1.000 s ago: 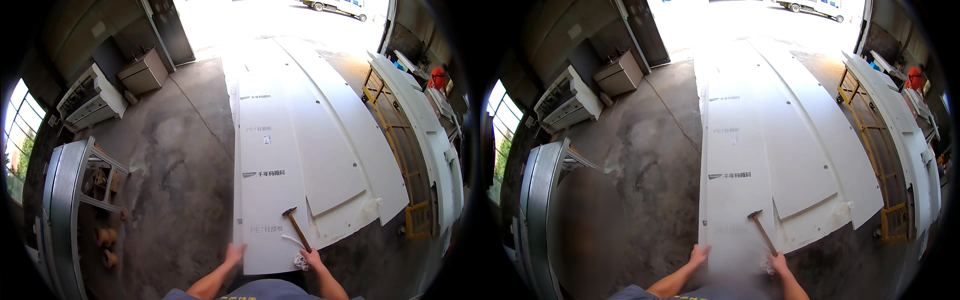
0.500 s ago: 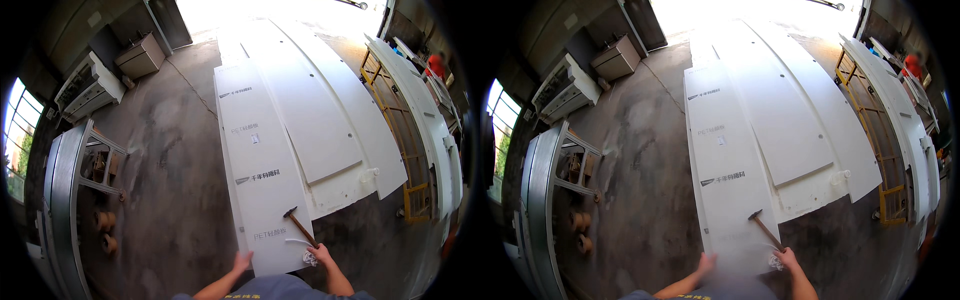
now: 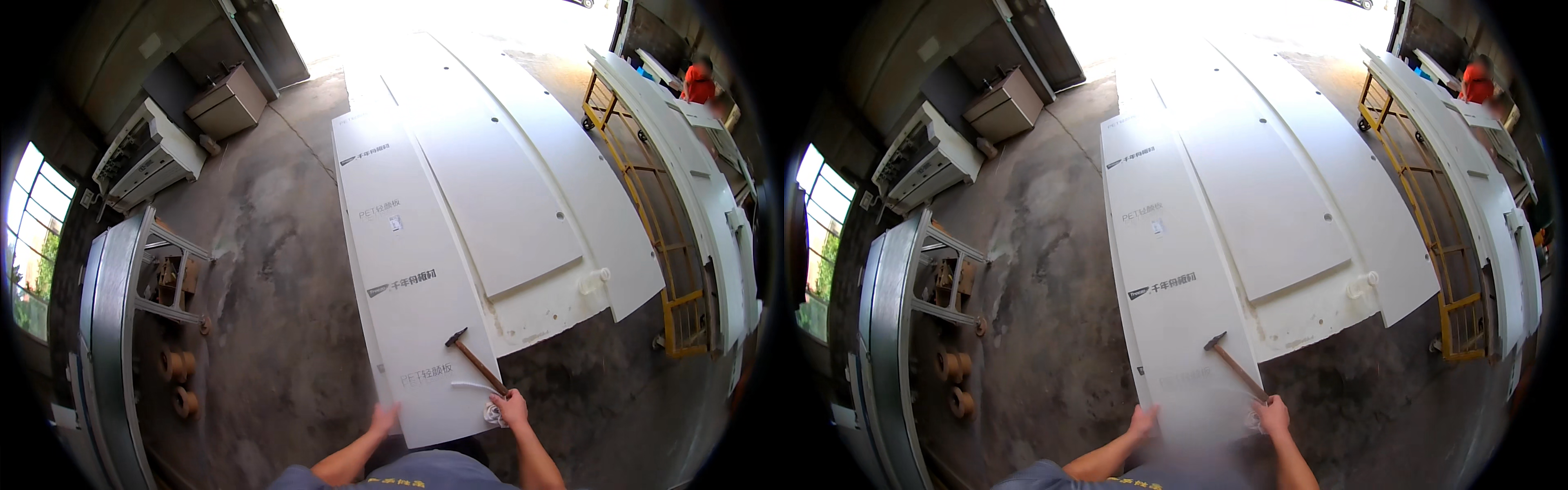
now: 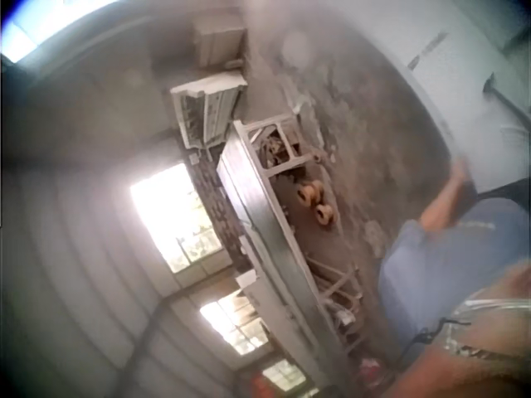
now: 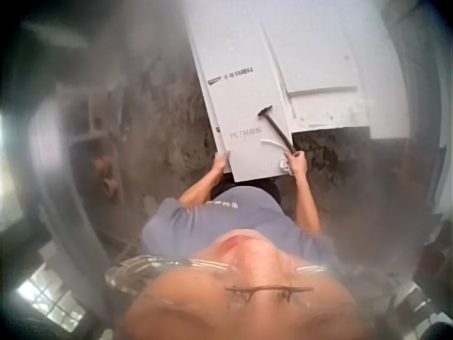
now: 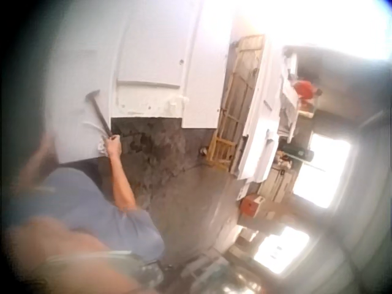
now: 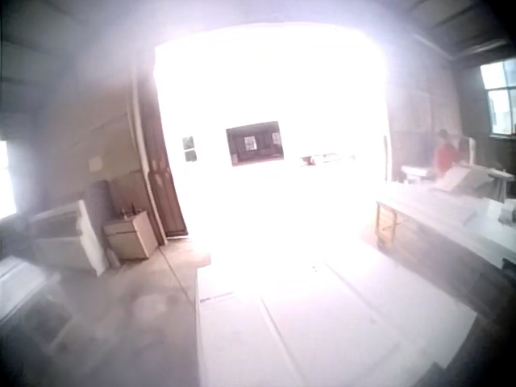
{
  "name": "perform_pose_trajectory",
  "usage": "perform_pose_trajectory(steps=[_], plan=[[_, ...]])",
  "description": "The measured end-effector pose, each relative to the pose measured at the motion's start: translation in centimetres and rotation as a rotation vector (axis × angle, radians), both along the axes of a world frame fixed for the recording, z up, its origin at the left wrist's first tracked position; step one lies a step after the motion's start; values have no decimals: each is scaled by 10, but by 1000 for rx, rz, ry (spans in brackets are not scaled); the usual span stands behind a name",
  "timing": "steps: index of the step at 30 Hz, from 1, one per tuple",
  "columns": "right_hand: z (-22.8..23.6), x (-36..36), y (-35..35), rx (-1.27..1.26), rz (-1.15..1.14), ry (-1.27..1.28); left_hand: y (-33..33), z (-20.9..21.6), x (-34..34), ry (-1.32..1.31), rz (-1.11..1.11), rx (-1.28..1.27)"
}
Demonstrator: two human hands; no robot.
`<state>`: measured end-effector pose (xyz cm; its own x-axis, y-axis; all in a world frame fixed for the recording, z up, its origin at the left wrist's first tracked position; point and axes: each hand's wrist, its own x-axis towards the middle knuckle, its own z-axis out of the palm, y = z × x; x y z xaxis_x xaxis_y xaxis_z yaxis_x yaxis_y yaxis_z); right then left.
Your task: The person wipes large white panels with a cloth, occasionally using a hammer to tap small spots. They move between panels, flip them over, and continue wiping both sides before stacking them on a cart.
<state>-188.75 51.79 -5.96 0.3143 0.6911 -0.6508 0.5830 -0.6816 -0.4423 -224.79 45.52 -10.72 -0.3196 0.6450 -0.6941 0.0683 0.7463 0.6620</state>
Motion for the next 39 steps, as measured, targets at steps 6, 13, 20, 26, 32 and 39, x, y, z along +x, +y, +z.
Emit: perform_pose_trajectory(steps=[6, 13, 20, 26, 32, 39], plan=[[14, -35, 71, 4, -100, -163, 91, 1, -41, 93, -240, -6], [-41, -19, 71, -26, -254, 158, 267, -37, -96, -172, 110, 449], [-21, -26, 80, -33, -177, 41, 335, -35, -102, -222, 94, 592], [-30, -46, 117, -15, -274, 42, 383, -35, -117, -216, 51, 595], [-41, -48, 149, -72, -530, 220, 445, -30, -113, -176, -16, 563], [-1, -28, 171, -107, -319, 282, 455, -43, -111, 537, -160, 511]])
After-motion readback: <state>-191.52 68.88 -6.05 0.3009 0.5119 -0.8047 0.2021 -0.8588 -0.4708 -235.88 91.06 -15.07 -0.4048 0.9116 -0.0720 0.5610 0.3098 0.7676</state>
